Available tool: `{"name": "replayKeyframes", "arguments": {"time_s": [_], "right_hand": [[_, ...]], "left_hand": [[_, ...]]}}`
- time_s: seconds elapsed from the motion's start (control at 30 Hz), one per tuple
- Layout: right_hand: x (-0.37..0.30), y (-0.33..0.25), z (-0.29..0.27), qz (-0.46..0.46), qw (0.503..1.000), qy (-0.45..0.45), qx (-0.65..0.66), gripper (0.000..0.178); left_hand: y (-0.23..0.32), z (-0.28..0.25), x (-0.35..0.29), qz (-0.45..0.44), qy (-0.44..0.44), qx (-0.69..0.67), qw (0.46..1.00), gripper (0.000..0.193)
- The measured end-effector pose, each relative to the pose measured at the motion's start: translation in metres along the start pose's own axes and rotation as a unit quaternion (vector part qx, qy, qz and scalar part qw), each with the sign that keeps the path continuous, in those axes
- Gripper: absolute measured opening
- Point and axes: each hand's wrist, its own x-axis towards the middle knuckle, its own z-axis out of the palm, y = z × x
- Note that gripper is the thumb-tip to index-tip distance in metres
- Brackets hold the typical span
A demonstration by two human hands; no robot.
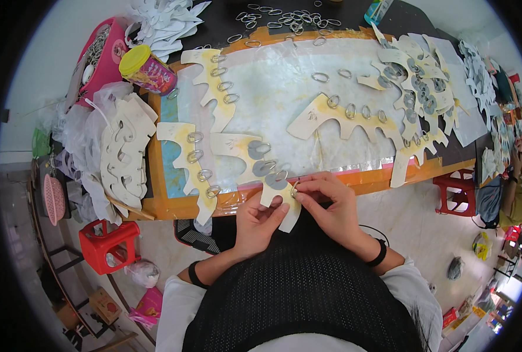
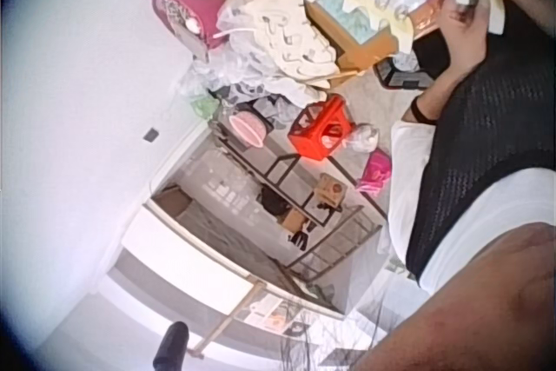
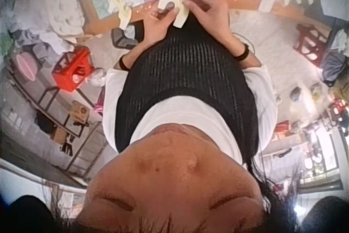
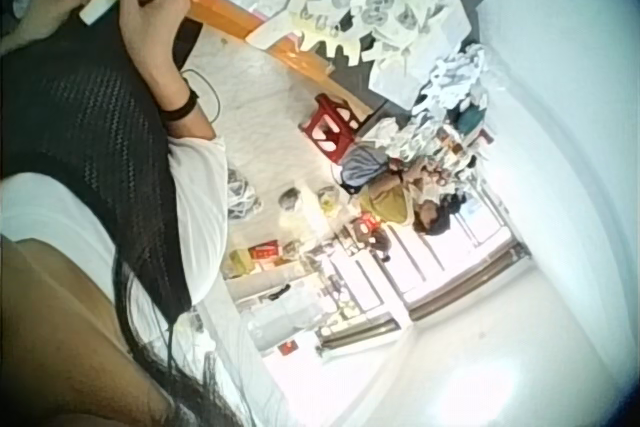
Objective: The recorder is manually inserting and aligning metal rings into pre-cut holes on pieces of shoe upper material in a factory setting.
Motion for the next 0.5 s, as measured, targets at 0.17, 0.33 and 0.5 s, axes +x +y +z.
{"name": "replayKeyframes", "arguments": {"time_s": [0.17,0.33,0.5], "right_hand": [[0.005,0.0,-0.007,-0.016,0.997,-0.025,0.065,0.007],[0.025,-0.006,-0.035,-0.182,0.97,-0.071,-0.145,0.009],[0.03,-0.001,-0.047,-0.195,0.938,-0.07,-0.278,0.01]], "left_hand": [[-0.011,-0.011,-0.006,0.036,-0.074,-0.017,0.996,0.033],[0.014,-0.009,0.005,0.031,-0.258,0.097,0.961,0.048],[0.043,-0.001,0.016,0.201,-0.281,0.373,0.861,0.041]]}}
